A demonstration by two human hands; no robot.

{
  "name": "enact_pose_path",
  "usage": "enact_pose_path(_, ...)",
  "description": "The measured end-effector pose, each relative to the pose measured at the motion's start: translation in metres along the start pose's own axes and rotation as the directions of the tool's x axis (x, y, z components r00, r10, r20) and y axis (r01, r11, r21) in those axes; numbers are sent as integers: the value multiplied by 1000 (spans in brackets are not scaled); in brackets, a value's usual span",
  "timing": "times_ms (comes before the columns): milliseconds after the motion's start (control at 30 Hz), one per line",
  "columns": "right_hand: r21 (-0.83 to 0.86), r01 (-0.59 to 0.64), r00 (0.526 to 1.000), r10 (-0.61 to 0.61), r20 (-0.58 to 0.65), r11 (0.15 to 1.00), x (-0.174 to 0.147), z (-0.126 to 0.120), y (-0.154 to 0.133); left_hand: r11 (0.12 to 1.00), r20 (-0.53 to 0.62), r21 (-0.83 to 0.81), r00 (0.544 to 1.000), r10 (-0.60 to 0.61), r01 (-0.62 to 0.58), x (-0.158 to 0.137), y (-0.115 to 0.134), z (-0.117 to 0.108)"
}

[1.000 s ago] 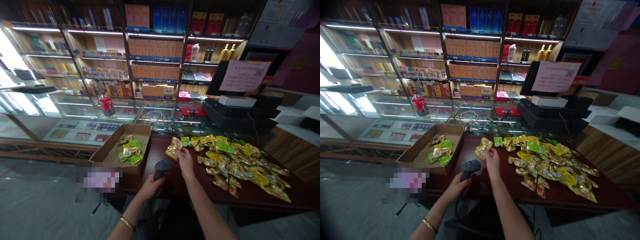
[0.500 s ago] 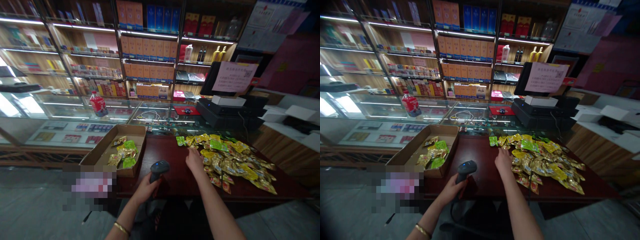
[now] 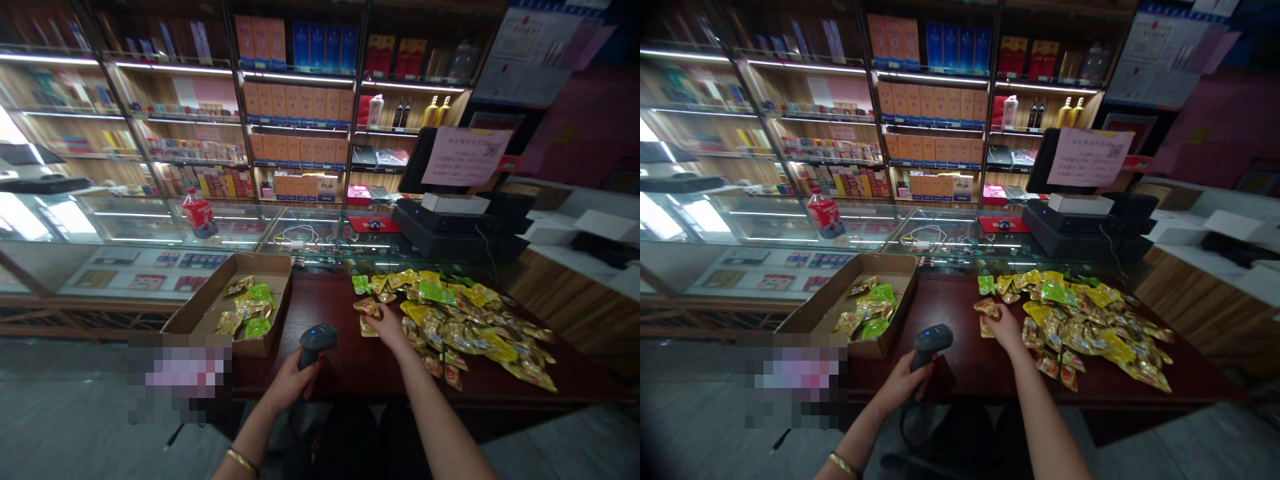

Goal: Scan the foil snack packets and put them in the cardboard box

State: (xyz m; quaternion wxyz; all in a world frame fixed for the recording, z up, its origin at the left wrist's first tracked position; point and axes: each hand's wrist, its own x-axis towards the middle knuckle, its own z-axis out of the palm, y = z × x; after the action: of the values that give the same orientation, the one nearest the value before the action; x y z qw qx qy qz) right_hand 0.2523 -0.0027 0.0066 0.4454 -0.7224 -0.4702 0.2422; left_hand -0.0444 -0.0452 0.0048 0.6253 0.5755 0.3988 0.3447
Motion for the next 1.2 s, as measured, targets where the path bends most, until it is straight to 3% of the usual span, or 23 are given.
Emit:
enact_pose_path(100, 479, -105, 992, 123, -6, 871, -14, 35, 2, 999, 21, 34, 1000, 0, -1, 0, 1, -1)
enact_pose_path(233, 676, -53, 992, 118, -50, 735, -31, 56, 9, 999, 23, 41, 1000, -14, 13, -2, 4, 0)
enact_pose_path(367, 687, 55, 991, 44, -125, 725, -34, 55, 18, 998, 40, 67, 999, -20, 17, -3, 6, 1)
enact_pose_path(567, 589, 153, 977, -32, -210, 793, -33, 50, 15, 993, 85, 120, 996, -23, 13, -5, 13, 3)
enact_pose_path(800, 664, 137, 983, -21, -180, 735, -36, 51, 13, 995, 116, 99, 993, -35, 23, -6, 17, 4)
enact_pose_path(1067, 646, 125, 981, 5, -196, 753, -34, 54, 17, 994, 117, 112, 993, -21, 8, -7, 17, 3)
enact_pose_path(1200, 687, 85, 982, 57, -181, 722, -34, 56, 12, 995, 117, 102, 993, -14, 2, -8, 17, 2)
